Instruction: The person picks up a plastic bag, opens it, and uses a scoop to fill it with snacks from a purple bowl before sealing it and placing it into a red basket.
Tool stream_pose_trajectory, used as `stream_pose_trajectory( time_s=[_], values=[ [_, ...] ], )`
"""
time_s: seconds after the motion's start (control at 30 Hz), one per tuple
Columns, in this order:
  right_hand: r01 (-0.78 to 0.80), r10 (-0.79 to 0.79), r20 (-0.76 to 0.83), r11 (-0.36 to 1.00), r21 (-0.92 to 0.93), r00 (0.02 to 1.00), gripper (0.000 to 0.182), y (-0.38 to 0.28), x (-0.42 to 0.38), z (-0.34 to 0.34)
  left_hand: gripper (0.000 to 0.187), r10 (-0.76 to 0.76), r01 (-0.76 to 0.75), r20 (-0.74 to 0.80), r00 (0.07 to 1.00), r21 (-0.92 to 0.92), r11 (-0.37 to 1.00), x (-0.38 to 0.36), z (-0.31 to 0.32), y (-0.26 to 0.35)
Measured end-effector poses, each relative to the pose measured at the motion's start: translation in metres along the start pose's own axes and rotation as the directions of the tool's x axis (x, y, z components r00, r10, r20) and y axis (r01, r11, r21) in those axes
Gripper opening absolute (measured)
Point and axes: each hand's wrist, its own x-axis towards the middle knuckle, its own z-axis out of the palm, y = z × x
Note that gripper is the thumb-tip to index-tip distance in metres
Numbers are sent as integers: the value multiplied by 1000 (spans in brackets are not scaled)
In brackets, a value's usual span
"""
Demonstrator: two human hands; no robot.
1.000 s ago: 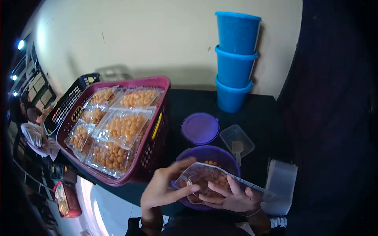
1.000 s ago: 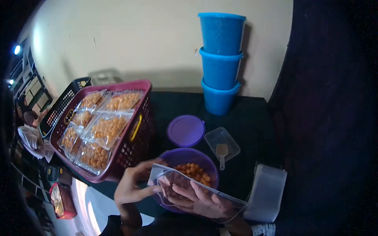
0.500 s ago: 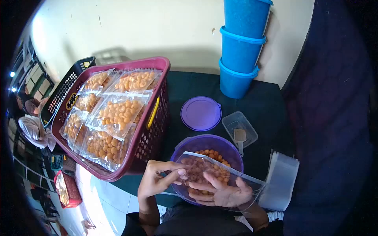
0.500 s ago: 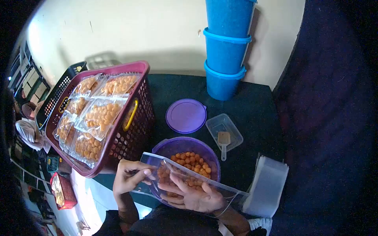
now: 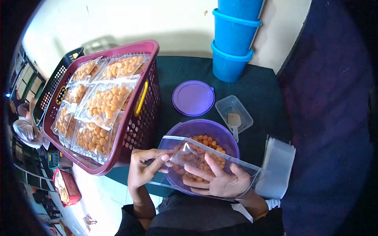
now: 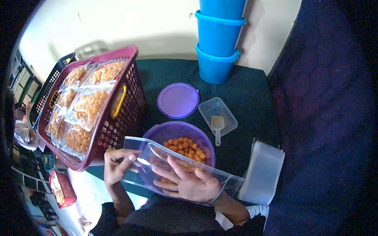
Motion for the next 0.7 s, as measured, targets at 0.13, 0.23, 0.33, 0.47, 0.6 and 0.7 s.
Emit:
stream_pose_trajectory(
  time_s=[0.13, 0.23, 0.33, 0.47, 0.6, 0.7],
  values=[
    [-67, 66, -37, 997, -43, 997, 66, 1, -4, 1, 16, 25, -25, -12, 1000, -32, 999, -6, -2, -5],
    [-135, 145, 10, 942, -308, 989, 65, -6, -7, -7, 18, 0, -10, -168, 986, -59, 998, -8, -13, -11],
    [-83, 73, -55, 973, -213, 996, 68, -5, -12, 0, 16, 29, -42, -135, 990, -94, 995, -11, -16, -6],
    [-33, 29, -26, 981, -190, 999, 68, -7, -12, 1, 14, 24, -37, -122, 992, -102, 994, -11, -18, -9],
    [-73, 66, -31, 908, -412, 997, 71, -16, -16, 5, 16, -1, -20, -137, 991, -152, 988, -15, -21, -14],
    [-82, 51, -90, 915, -395, 995, 69, -20, -19, 13, 25, 27, -47, -255, 966, -73, 996, -13, -10, -10]
  ],
)
